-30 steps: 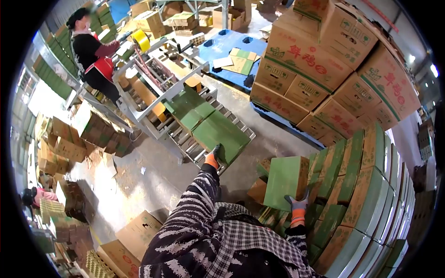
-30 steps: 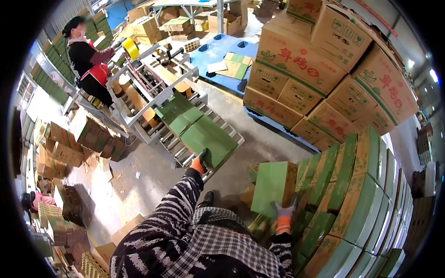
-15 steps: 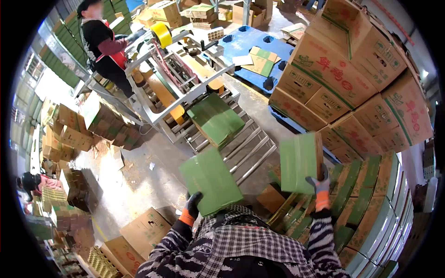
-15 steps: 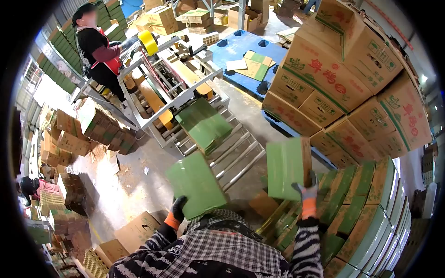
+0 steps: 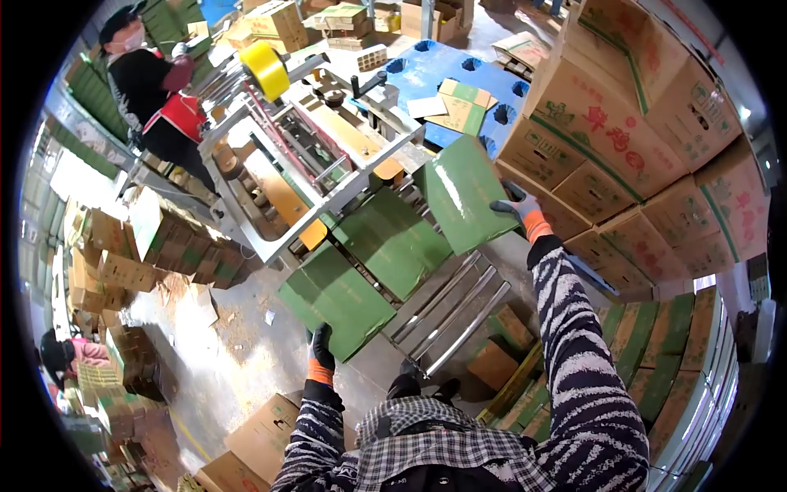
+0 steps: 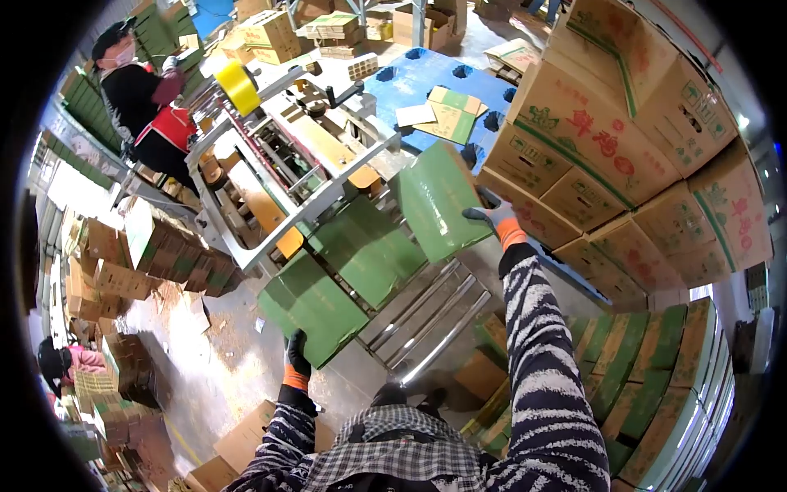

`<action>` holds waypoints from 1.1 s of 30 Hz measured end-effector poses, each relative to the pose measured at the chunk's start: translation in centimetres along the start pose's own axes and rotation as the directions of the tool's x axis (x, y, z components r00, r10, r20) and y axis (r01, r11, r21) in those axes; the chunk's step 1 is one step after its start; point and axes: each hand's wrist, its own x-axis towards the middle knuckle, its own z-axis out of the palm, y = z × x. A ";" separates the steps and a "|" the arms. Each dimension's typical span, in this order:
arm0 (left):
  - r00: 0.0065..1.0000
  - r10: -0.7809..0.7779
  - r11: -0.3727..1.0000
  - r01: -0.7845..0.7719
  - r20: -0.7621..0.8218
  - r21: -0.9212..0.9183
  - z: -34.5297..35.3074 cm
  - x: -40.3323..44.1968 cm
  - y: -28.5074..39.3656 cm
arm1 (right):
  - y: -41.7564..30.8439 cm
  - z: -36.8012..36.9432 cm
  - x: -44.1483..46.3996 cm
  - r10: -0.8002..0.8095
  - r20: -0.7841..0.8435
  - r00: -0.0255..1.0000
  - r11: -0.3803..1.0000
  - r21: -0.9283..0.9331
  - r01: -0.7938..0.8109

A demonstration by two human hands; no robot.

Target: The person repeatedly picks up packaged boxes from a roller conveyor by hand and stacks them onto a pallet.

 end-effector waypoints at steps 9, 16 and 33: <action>0.926 -0.341 0.918 0.291 0.162 0.269 -3.7 -0.5 4.8 | 7.8 -4.9 -22.8 0.410 0.184 0.893 0.737 0.510 -0.443; 0.634 -0.527 0.779 0.092 0.566 0.621 -7.2 4.8 3.6 | -2.8 -10.7 -45.7 0.495 -0.231 0.838 0.757 0.589 -0.284; -0.537 -0.297 0.858 0.212 0.790 0.467 65.3 -36.3 -8.6 | -14.4 -16.8 -87.9 -0.003 -0.989 -0.145 0.914 -0.061 0.402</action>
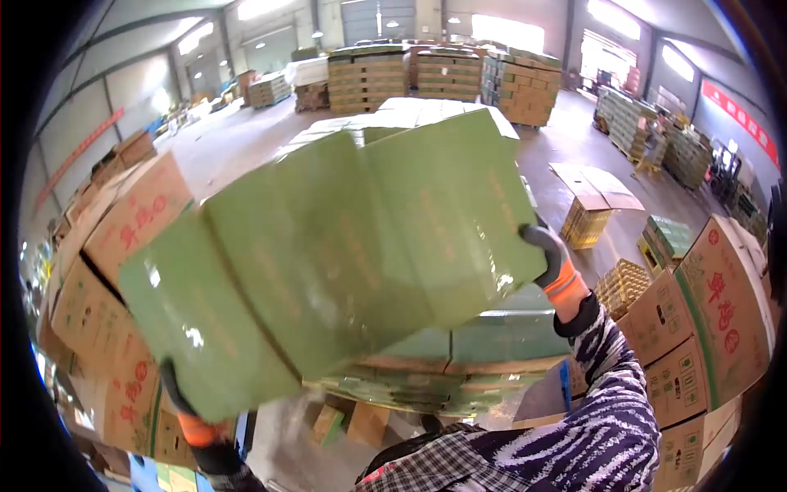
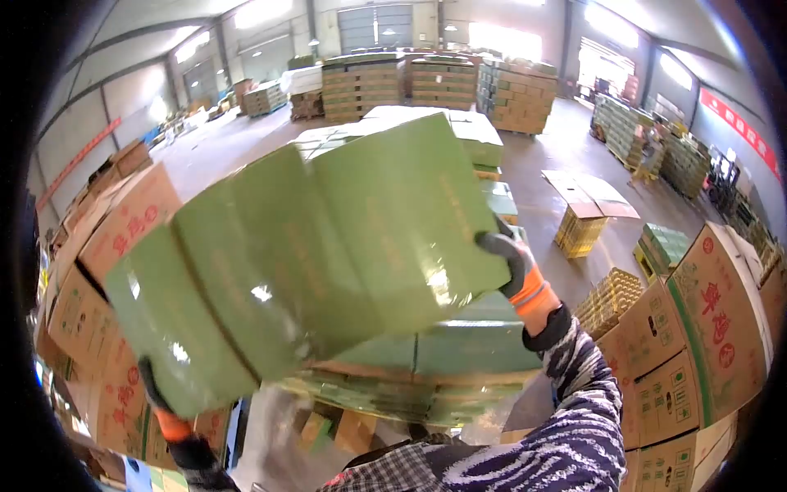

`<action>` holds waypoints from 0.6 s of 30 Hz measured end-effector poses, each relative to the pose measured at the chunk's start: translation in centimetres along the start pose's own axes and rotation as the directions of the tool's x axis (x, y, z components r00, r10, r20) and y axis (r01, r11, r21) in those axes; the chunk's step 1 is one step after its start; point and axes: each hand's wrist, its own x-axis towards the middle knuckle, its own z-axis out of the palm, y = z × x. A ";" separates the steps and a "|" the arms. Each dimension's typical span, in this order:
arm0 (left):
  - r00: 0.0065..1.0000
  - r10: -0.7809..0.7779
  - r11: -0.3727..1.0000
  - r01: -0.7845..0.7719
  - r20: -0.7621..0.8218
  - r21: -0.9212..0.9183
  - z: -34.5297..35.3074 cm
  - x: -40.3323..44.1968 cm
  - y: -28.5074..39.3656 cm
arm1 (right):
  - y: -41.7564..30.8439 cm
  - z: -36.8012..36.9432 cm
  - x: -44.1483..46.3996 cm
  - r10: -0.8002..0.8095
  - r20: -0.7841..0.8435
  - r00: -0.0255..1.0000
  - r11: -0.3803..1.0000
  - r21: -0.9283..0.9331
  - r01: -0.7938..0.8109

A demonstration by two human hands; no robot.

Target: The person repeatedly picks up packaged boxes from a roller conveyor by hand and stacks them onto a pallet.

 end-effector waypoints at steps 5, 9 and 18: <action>0.888 -0.263 0.945 0.316 0.378 -0.087 20.3 18.9 -4.4 | -2.9 -9.1 4.3 -0.080 -0.156 0.984 0.983 0.149 0.104; 0.878 -0.087 0.992 0.034 0.471 0.120 31.0 26.5 -9.3 | -3.5 -14.9 9.0 -0.117 -0.290 0.950 0.984 0.096 0.150; 0.885 -0.385 0.435 -0.077 0.263 0.897 32.7 46.4 -28.6 | 2.0 -25.0 15.4 0.166 -0.478 0.863 0.958 0.287 -0.025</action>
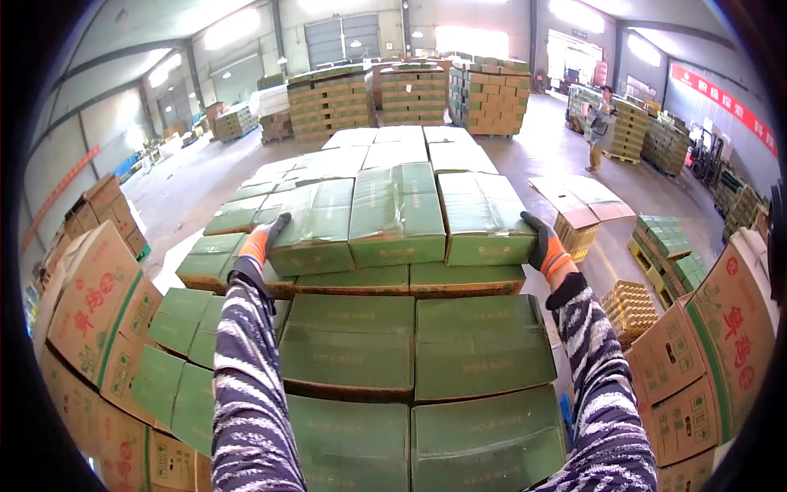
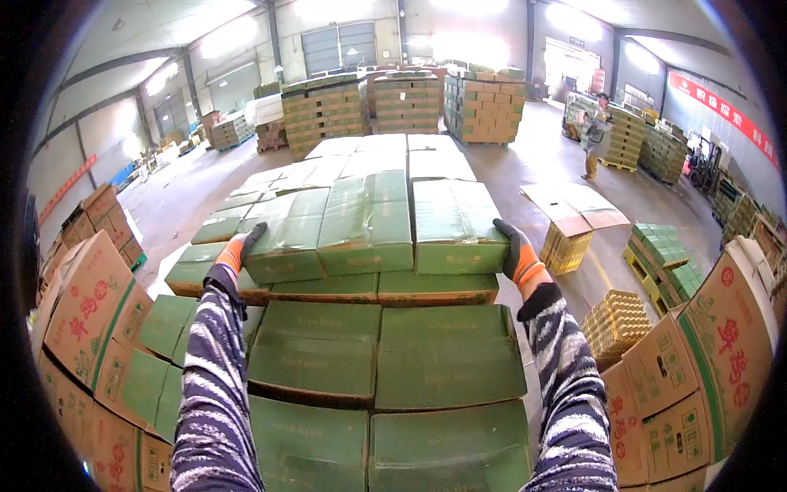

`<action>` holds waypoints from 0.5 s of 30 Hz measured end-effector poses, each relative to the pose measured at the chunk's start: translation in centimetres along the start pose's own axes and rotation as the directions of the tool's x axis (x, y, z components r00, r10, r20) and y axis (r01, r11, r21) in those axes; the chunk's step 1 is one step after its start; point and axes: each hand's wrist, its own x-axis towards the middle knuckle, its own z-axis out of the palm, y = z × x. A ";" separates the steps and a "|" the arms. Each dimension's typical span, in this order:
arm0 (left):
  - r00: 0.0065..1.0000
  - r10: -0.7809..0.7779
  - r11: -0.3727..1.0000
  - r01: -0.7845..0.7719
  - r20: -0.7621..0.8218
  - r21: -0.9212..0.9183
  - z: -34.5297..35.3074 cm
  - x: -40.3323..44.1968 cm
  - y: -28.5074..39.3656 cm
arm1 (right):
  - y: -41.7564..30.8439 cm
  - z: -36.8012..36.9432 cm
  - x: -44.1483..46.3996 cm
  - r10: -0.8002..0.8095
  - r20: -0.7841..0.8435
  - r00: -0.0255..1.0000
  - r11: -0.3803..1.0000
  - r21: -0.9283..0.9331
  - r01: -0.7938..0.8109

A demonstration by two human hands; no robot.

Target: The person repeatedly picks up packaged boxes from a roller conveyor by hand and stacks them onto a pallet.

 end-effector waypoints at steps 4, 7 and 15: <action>0.956 0.271 0.962 -0.271 -0.116 0.013 -0.4 7.0 -3.6 | -0.3 -0.1 1.8 0.122 -0.004 0.993 0.991 0.047 -0.122; 0.774 0.091 0.996 -0.065 -0.627 0.065 0.0 -2.3 4.5 | -0.4 2.5 0.3 0.122 -0.033 0.992 0.990 0.072 -0.120; 0.777 0.552 0.797 -0.598 -0.303 -0.080 -2.9 -18.3 6.6 | 0.1 -0.3 0.5 -0.598 0.087 0.797 0.541 -0.690 0.481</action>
